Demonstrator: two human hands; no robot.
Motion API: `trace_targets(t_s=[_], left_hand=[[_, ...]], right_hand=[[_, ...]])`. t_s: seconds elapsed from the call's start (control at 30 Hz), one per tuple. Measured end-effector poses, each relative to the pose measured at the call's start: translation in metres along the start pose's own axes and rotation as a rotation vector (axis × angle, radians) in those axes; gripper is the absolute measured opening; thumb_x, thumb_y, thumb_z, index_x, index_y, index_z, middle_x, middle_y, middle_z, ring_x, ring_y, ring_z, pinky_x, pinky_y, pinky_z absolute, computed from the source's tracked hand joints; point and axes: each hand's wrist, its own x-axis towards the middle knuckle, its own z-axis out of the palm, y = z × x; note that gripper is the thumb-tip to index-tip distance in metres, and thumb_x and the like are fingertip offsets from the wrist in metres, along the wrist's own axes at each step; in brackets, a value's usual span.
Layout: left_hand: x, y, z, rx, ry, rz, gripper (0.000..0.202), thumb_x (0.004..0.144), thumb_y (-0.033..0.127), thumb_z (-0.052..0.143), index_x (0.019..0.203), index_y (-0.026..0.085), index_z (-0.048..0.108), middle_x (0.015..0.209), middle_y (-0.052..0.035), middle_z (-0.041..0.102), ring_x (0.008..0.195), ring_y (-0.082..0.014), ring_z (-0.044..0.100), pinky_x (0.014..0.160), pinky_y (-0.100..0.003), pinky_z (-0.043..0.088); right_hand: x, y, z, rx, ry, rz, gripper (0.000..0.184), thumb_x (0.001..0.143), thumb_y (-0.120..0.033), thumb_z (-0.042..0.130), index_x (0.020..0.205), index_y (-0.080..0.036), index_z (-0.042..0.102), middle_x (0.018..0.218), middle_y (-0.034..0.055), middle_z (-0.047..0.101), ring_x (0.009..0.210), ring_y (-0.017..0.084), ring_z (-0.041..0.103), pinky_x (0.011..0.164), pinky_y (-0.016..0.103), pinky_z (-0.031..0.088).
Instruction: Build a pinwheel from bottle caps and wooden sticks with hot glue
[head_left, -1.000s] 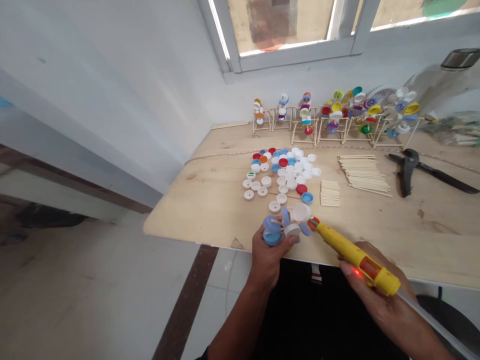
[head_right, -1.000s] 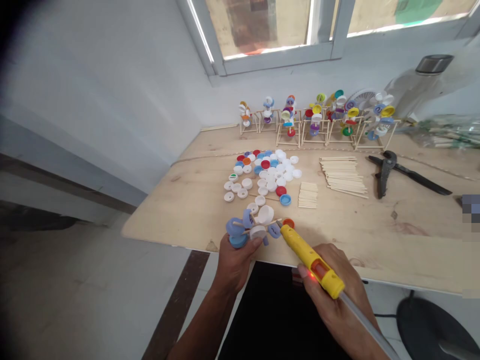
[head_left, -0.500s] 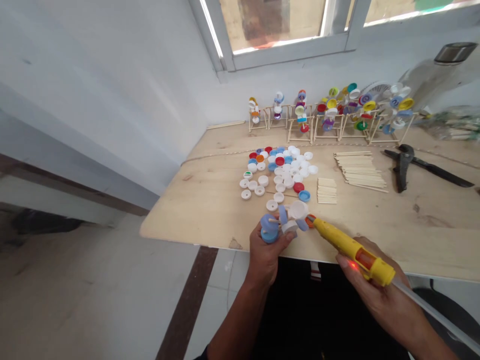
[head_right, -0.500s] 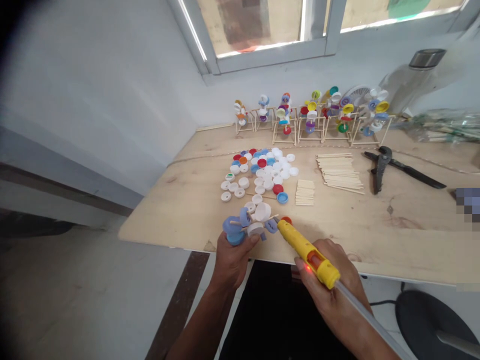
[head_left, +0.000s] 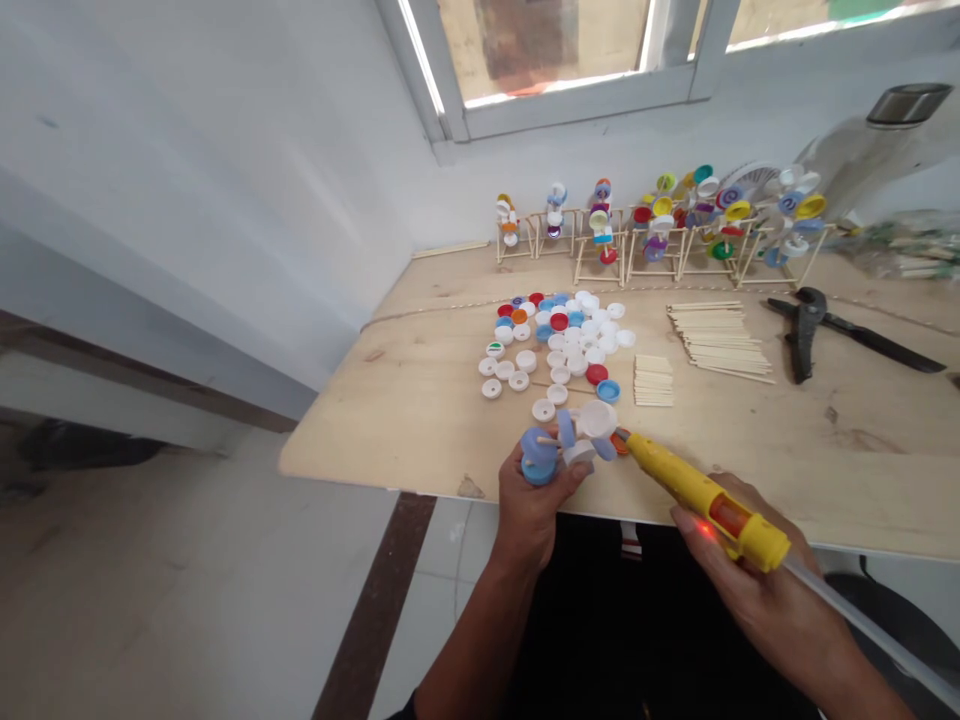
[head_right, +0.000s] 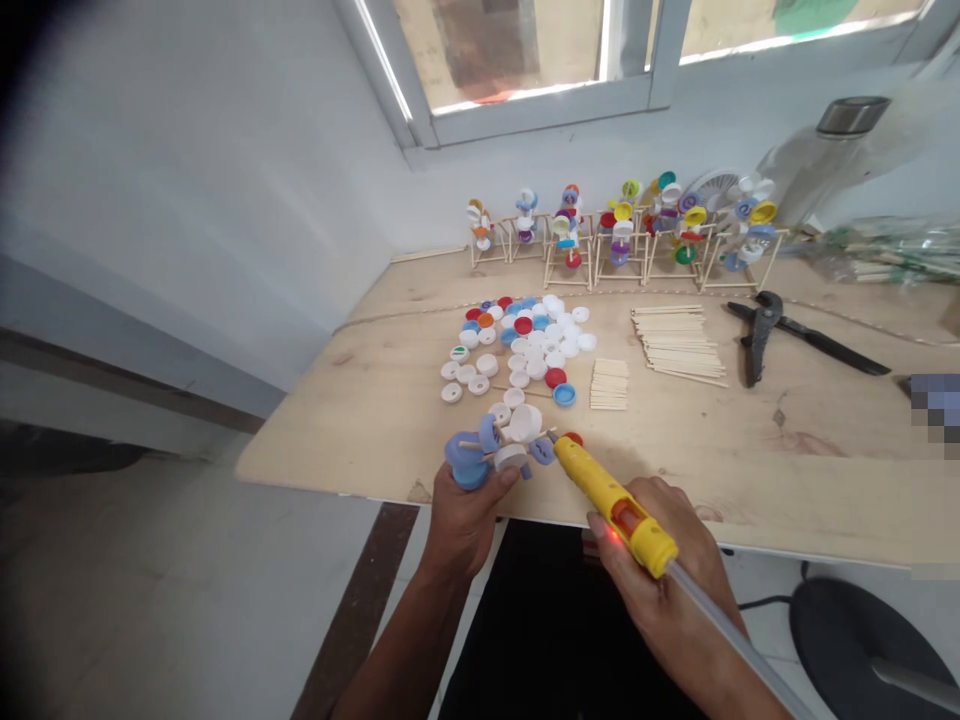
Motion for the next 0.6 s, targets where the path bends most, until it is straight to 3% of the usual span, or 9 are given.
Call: trace_targets(t_s=[0.23,0.6], left_hand=[[-0.0004,0.0005,0.0003,-0.001,0.004,0.009,0.041,0.056,0.018,0.085,0.094,0.017,0.071,0.09,-0.0046,0.075,0.084,-0.0195,0.069,0.085,-0.036,0.053],[-0.0016,0.0014,0.0018,-0.02,0.002,0.005,0.038,0.057,0.017,0.084,0.093,0.016,0.071,0.089,-0.0049,0.076,0.081,-0.018,0.069,0.077,-0.03,0.055]], right_hand=[[0.0027,-0.0038,-0.0021,0.013,-0.009,0.025,0.019,0.087,-0.04,0.052,0.078,-0.023,0.053,0.075,0.0022,0.059,0.068,0.017,0.058,0.058,0.03,0.046],[0.0024,-0.0054,-0.0035,0.026,-0.015,0.017,0.022,0.086,-0.04,0.054,0.072,-0.023,0.051,0.071,0.0013,0.056,0.065,0.015,0.054,0.057,0.028,0.044]])
